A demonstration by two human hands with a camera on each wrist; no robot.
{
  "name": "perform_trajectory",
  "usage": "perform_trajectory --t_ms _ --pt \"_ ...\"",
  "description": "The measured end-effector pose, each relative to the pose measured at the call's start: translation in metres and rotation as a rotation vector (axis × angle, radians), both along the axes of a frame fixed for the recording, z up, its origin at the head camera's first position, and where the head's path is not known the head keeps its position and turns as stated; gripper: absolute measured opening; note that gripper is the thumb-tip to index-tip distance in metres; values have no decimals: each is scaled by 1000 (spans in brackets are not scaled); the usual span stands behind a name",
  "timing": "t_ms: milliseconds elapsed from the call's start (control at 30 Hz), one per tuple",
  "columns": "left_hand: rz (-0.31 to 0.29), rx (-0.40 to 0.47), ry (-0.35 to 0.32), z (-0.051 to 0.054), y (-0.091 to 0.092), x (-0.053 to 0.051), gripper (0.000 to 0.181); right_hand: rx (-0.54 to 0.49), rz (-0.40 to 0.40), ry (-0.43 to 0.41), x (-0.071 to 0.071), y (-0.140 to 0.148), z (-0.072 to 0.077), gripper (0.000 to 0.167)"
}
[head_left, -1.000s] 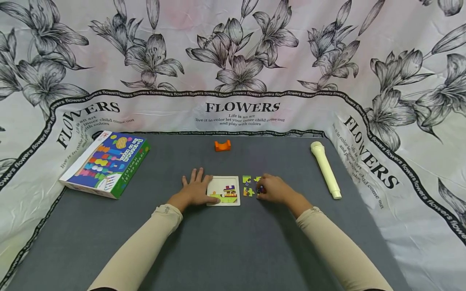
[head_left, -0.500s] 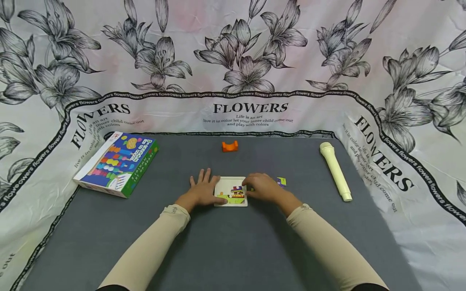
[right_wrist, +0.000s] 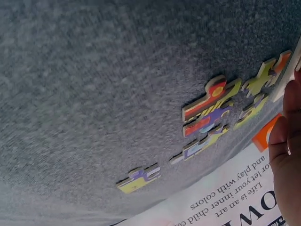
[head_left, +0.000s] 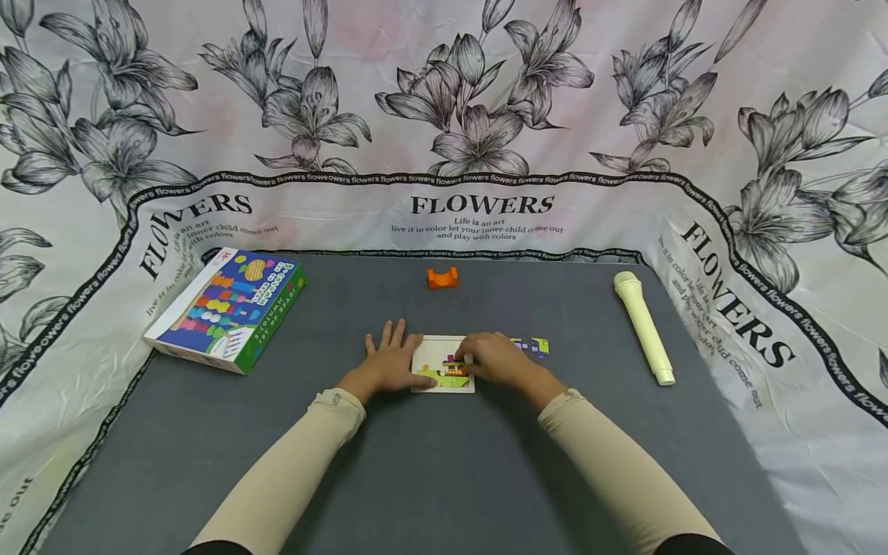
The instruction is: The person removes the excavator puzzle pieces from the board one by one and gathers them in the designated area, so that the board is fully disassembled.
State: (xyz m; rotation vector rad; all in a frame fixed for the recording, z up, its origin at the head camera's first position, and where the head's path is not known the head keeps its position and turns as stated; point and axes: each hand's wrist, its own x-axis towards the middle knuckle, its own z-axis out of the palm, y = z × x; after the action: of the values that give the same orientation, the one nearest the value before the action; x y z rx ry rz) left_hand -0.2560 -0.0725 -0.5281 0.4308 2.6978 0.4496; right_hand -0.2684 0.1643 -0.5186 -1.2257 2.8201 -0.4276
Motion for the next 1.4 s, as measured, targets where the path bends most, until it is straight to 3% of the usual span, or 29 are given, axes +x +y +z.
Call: perform_trajectory --t_ms 200,467,633,833,1167,1400 --pt "25 -12 3 -1 -9 2 96 -25 -11 10 1 12 4 20" --pt "47 -26 22 10 -28 2 96 -81 -98 90 3 80 8 19" --pt "62 -26 16 13 -38 2 97 -102 -87 88 6 100 2 17" --pt "60 -22 2 7 -39 3 98 -72 -62 85 11 101 -2 16" --pt "5 -1 0 3 -15 -4 99 -73 -141 82 24 114 2 15" --pt "-41 23 -70 7 -10 -6 102 -113 -60 91 18 67 11 12"
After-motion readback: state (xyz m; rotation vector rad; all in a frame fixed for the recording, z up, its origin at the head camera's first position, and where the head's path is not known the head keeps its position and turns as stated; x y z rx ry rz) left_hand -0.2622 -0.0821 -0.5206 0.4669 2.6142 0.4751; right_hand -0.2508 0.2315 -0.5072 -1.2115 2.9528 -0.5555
